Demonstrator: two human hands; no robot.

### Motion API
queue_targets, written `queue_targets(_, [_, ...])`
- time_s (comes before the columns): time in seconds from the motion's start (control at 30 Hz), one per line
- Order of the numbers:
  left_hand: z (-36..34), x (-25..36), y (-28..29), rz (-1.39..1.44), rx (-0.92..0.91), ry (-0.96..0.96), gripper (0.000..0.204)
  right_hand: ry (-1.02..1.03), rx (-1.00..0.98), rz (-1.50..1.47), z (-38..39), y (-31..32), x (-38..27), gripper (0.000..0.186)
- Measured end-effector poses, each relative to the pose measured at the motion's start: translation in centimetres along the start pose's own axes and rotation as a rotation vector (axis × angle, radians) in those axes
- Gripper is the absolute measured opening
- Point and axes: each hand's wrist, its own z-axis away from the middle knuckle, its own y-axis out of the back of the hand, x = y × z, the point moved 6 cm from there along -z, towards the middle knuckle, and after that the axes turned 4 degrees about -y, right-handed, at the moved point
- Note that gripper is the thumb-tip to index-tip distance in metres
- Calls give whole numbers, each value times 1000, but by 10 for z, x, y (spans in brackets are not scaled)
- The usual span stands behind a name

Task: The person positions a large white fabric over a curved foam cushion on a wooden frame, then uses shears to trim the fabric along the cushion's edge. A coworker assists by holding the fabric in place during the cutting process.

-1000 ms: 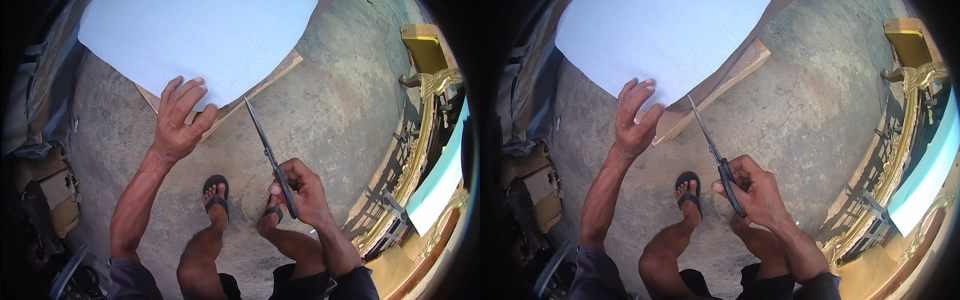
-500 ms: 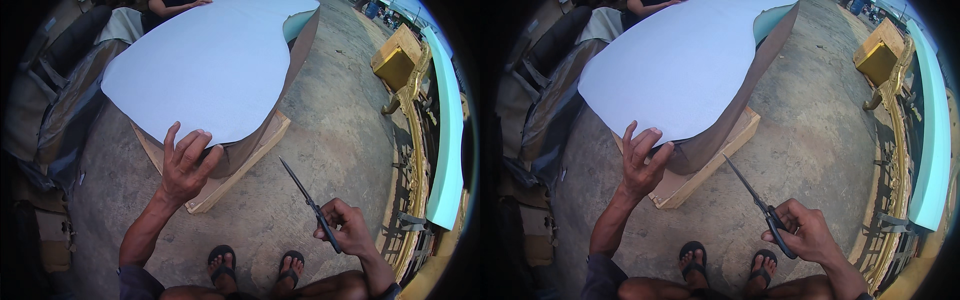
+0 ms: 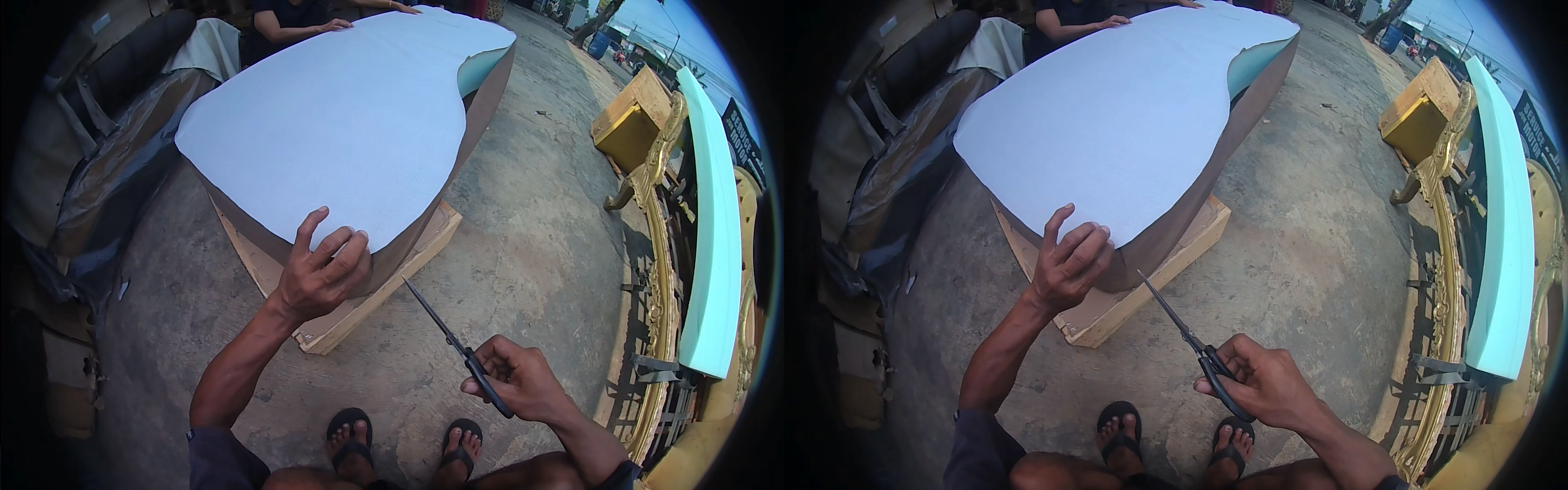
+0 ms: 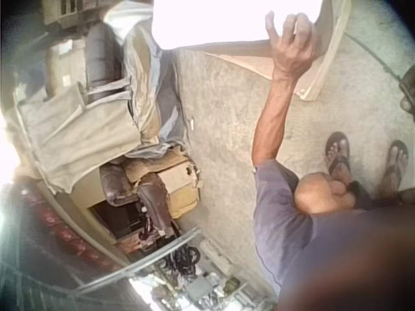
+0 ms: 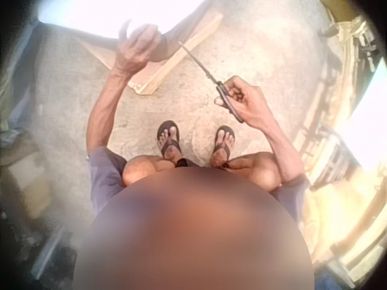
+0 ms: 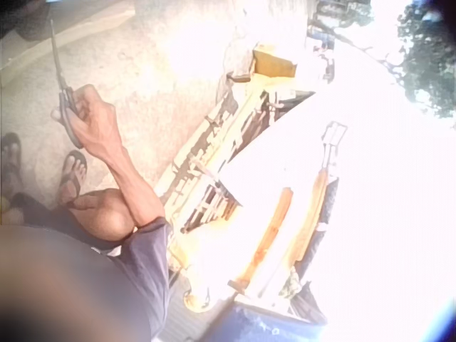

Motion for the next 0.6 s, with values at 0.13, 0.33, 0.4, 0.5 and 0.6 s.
queue_targets(0.13, [-1,0,-5,57,-19,-56,10,-67,-4,41,-5,-5,8,45])
queue_targets(0.33, [-1,-5,-6,77,-7,-27,10,-98,-5,-3,-12,-8,5,43])
queue_targets(0.4, [0,-5,-7,68,12,-22,9,-96,-6,-44,-20,-12,4,43])
queue_targets(0.5, [2,-6,-8,88,34,-11,8,-93,-22,-179,-37,-23,7,43])
queue_targets(0.6, [3,-6,-8,112,33,11,10,-108,-73,-301,-47,-35,13,47])
